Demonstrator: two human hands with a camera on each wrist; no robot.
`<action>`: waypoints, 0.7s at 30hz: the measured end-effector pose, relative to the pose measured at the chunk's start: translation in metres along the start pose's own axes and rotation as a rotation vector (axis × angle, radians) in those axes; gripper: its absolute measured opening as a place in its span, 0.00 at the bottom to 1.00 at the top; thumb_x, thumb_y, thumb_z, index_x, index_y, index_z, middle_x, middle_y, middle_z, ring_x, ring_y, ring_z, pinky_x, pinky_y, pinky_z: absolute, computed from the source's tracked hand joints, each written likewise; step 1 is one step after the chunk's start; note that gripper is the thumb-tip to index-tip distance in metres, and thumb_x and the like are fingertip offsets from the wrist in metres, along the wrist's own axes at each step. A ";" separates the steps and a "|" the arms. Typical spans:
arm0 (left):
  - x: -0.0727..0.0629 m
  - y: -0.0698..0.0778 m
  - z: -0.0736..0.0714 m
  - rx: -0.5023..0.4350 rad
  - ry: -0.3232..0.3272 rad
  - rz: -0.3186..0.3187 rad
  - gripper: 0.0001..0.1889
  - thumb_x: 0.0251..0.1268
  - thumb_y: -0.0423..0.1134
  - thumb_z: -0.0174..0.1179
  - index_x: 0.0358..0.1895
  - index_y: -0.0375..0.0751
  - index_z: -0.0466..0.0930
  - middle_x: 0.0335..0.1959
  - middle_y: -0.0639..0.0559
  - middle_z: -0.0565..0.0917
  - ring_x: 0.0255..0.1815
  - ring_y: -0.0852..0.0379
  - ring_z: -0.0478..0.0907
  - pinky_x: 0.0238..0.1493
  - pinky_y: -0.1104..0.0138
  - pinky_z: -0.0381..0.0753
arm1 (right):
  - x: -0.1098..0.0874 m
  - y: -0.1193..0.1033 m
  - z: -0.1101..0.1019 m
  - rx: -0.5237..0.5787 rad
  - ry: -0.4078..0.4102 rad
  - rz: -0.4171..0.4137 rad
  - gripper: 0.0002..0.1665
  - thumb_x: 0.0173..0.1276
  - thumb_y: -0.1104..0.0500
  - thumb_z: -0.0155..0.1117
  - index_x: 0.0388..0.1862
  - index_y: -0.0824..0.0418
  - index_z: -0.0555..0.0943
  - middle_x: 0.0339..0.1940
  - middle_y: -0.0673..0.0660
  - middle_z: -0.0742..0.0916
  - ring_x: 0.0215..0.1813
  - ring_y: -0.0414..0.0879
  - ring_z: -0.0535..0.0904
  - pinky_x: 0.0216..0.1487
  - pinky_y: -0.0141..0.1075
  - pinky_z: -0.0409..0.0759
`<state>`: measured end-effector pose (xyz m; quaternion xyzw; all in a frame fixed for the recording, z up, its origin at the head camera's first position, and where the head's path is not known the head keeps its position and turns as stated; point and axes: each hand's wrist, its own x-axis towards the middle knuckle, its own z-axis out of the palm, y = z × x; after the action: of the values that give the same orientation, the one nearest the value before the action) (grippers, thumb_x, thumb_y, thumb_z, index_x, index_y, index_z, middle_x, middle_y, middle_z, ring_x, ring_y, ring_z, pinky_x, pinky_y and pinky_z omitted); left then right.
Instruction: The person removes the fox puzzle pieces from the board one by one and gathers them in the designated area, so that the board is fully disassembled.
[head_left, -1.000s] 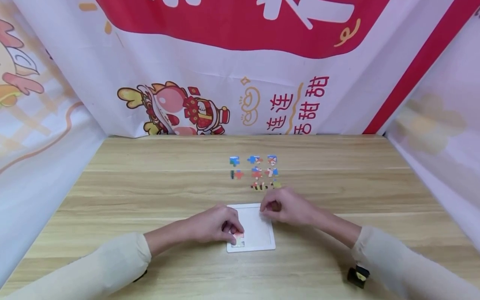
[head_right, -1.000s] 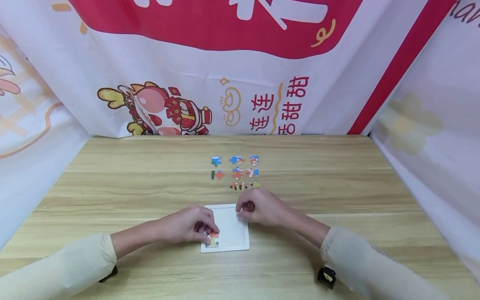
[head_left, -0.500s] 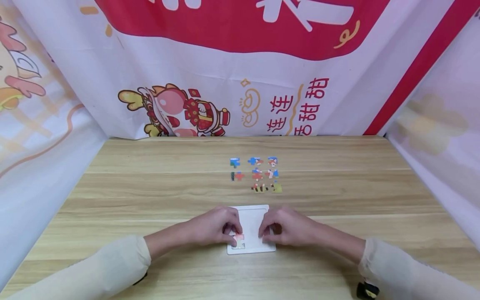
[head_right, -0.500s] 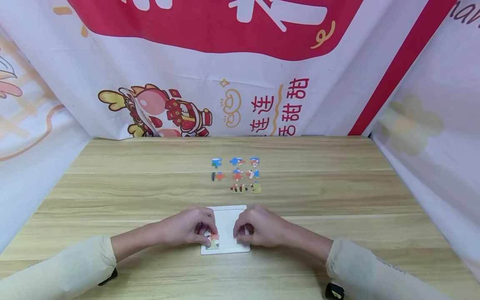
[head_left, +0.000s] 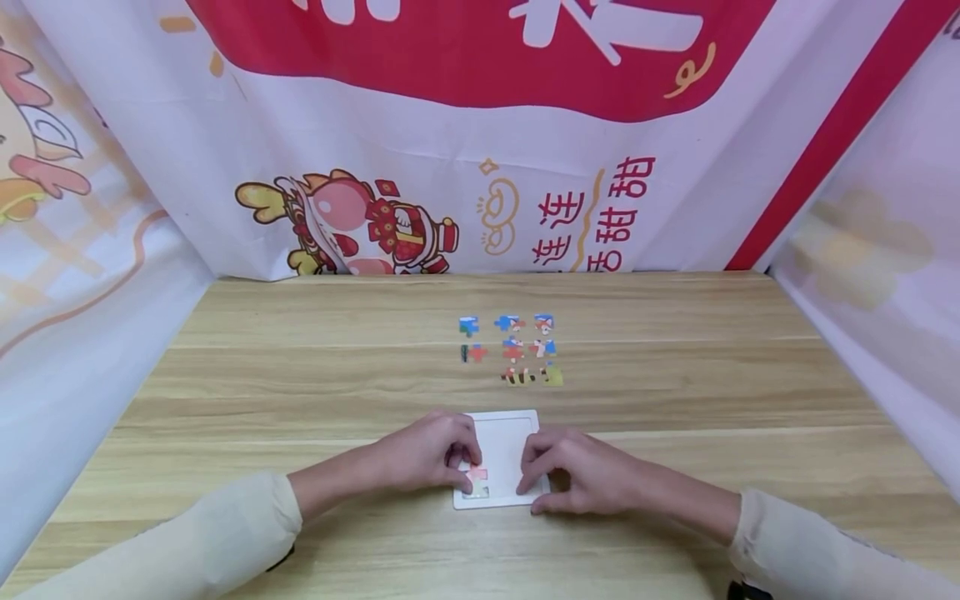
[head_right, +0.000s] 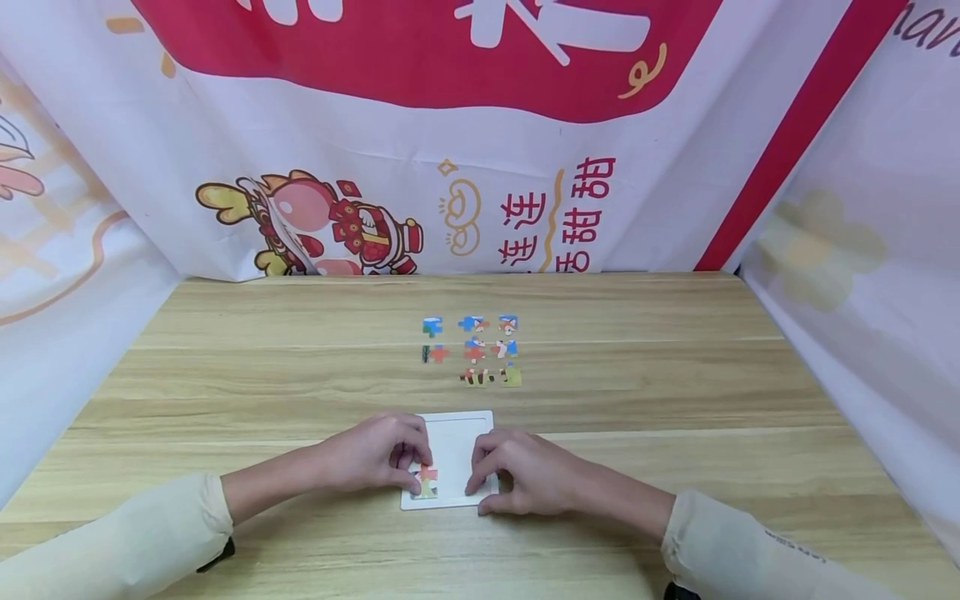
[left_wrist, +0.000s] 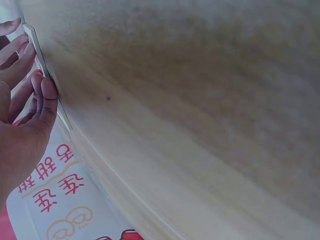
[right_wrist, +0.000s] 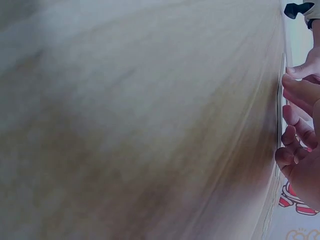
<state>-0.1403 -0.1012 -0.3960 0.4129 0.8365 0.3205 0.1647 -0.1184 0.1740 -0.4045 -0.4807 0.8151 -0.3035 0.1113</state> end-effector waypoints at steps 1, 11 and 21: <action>0.000 0.000 0.000 -0.005 0.000 -0.001 0.11 0.53 0.35 0.80 0.35 0.37 0.87 0.31 0.57 0.78 0.29 0.68 0.73 0.31 0.74 0.78 | 0.000 0.000 0.000 0.004 0.000 0.007 0.07 0.66 0.56 0.78 0.42 0.52 0.92 0.39 0.43 0.82 0.39 0.35 0.74 0.40 0.27 0.75; 0.001 -0.001 0.000 -0.056 -0.023 -0.040 0.12 0.53 0.33 0.79 0.35 0.39 0.83 0.29 0.57 0.77 0.28 0.67 0.72 0.31 0.73 0.77 | 0.003 -0.003 0.000 0.060 -0.004 0.137 0.14 0.64 0.56 0.79 0.49 0.54 0.91 0.40 0.44 0.83 0.36 0.34 0.72 0.37 0.27 0.75; 0.004 -0.001 -0.002 -0.096 -0.048 -0.069 0.13 0.53 0.33 0.80 0.35 0.40 0.82 0.25 0.56 0.77 0.25 0.68 0.71 0.29 0.73 0.75 | 0.007 0.001 -0.003 0.075 -0.032 0.146 0.16 0.64 0.59 0.78 0.51 0.57 0.91 0.36 0.44 0.82 0.32 0.33 0.71 0.33 0.25 0.72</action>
<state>-0.1439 -0.0992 -0.3950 0.3829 0.8297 0.3446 0.2151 -0.1241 0.1698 -0.4016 -0.4205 0.8340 -0.3174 0.1642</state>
